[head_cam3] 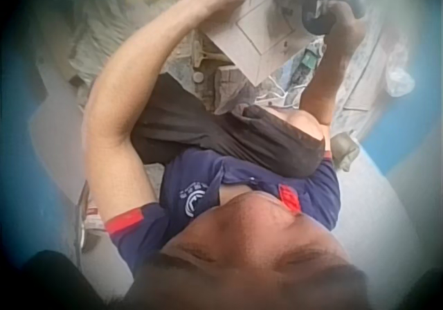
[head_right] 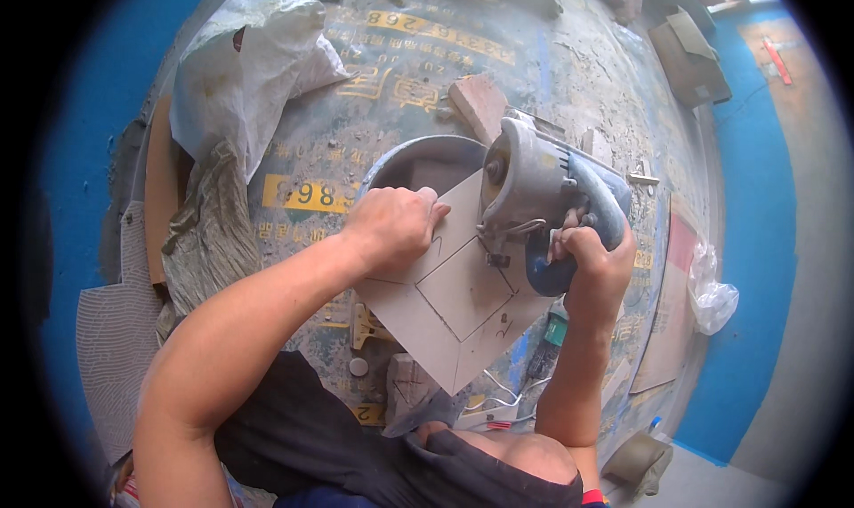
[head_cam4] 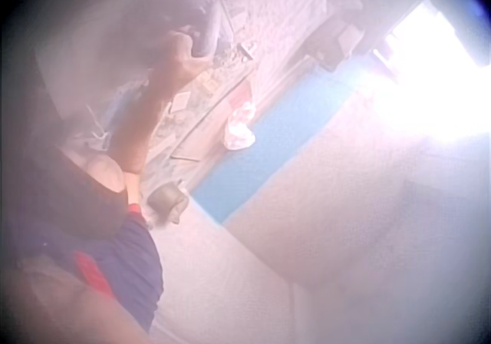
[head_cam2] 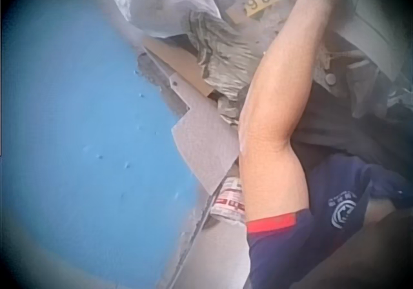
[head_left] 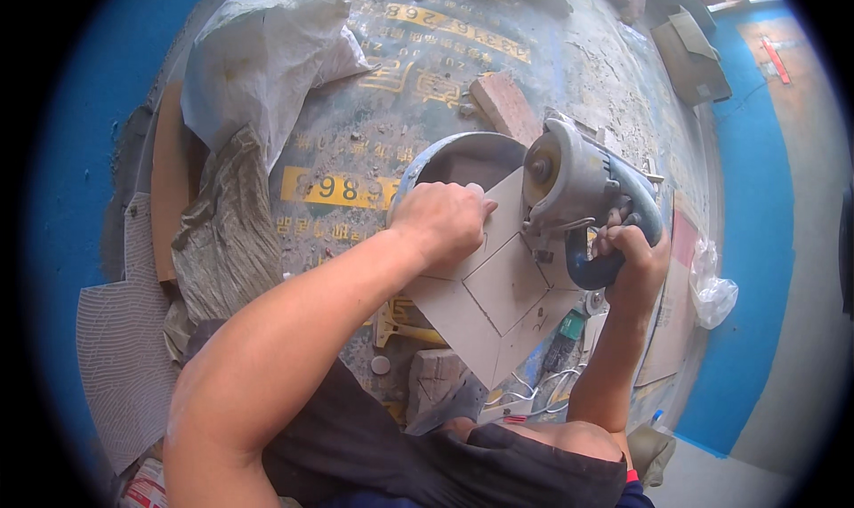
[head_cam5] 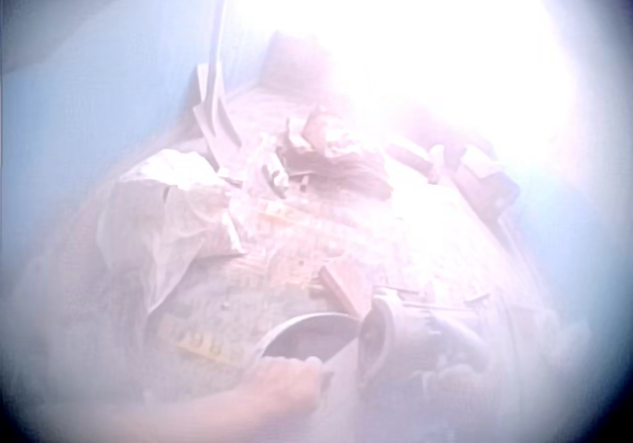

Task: The person uses a circular saw to cut along lines marked on a ceramic tile, rotating the tile to make multiple cuts and removing the cut pieces.

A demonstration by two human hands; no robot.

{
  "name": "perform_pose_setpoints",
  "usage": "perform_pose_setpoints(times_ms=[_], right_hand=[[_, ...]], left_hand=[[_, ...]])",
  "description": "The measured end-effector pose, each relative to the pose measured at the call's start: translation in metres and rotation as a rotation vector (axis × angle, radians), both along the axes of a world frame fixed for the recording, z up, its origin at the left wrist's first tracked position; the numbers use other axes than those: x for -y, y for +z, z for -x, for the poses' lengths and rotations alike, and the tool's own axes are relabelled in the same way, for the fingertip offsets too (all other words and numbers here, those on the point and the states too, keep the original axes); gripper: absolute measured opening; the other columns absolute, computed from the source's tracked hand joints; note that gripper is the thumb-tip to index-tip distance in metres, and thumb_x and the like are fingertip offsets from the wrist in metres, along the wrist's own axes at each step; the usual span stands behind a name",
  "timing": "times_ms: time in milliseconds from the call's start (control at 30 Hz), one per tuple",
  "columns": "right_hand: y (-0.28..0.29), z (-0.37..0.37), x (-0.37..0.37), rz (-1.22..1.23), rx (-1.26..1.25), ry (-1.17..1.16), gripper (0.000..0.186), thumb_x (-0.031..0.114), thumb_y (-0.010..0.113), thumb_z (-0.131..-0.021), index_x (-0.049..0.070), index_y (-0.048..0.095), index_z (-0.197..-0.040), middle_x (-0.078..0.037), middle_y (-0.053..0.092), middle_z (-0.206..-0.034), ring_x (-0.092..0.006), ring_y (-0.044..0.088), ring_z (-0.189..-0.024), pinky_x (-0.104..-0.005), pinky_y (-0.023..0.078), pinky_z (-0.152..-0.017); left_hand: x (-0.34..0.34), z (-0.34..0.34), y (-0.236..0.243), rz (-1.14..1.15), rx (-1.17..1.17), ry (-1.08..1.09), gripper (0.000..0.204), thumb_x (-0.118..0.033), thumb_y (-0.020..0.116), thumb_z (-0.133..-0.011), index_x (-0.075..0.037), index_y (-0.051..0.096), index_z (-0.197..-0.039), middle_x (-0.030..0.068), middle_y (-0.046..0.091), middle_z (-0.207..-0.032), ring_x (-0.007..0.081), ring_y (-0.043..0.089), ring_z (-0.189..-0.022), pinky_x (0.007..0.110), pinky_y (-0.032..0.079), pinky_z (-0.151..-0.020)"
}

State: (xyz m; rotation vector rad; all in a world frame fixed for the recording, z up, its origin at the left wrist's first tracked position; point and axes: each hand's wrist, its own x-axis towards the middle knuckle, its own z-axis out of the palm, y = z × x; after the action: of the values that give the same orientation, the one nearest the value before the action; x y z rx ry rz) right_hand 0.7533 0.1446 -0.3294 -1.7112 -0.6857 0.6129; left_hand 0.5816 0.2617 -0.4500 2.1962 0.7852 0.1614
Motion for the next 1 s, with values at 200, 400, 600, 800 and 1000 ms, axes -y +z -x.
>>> perform_pose_setpoints(times_ms=[200,400,600,800,1000], right_hand=[[0.001,-0.004,0.000,0.010,-0.032,0.018,0.025,0.003,0.056,-0.073,-0.006,0.053,-0.096,-0.008,0.054,-0.077,-0.0128,0.049,-0.057,-0.0278,0.046,-0.055],[0.002,-0.001,-0.002,0.024,-0.040,0.001,0.026,0.003,0.056,-0.073,-0.006,0.053,-0.097,-0.008,0.054,-0.078,-0.0129,0.050,-0.058,-0.0279,0.045,-0.055],[0.004,0.001,-0.008,0.024,-0.032,-0.011,0.026,0.003,0.056,-0.072,-0.005,0.055,-0.096,-0.006,0.054,-0.076,-0.0123,0.049,-0.058,-0.0272,0.045,-0.055],[0.004,-0.001,-0.009,0.048,-0.004,-0.015,0.026,0.005,0.055,-0.071,-0.006,0.059,-0.094,-0.004,0.054,-0.071,-0.0114,0.049,-0.057,-0.0257,0.043,-0.055],[0.006,0.002,-0.009,0.054,-0.010,-0.025,0.028,0.004,0.054,-0.070,-0.006,0.059,-0.095,-0.004,0.054,-0.071,-0.0109,0.050,-0.057,-0.0252,0.043,-0.054]], left_hand=[[-0.001,-0.001,0.002,0.008,-0.009,-0.002,0.038,-0.033,0.045,-0.103,-0.002,0.064,-0.091,0.0212,0.070,-0.079,0.0411,0.068,-0.079,0.051,0.052,-0.072],[-0.004,-0.001,0.005,0.033,-0.029,-0.015,0.039,-0.033,0.044,-0.104,-0.002,0.064,-0.091,0.0207,0.070,-0.081,0.0407,0.068,-0.082,0.051,0.052,-0.074],[-0.006,-0.002,0.007,0.051,-0.029,-0.021,0.041,-0.034,0.043,-0.104,-0.002,0.064,-0.092,0.0201,0.071,-0.082,0.0400,0.069,-0.082,0.050,0.052,-0.075],[-0.008,-0.001,0.008,0.052,-0.040,-0.016,0.040,-0.034,0.043,-0.104,-0.002,0.064,-0.092,0.0201,0.071,-0.082,0.0397,0.069,-0.081,0.050,0.053,-0.074],[-0.008,-0.001,0.006,0.040,-0.016,0.002,0.040,-0.034,0.044,-0.104,-0.002,0.065,-0.091,0.0199,0.070,-0.081,0.0400,0.069,-0.080,0.050,0.052,-0.073]])
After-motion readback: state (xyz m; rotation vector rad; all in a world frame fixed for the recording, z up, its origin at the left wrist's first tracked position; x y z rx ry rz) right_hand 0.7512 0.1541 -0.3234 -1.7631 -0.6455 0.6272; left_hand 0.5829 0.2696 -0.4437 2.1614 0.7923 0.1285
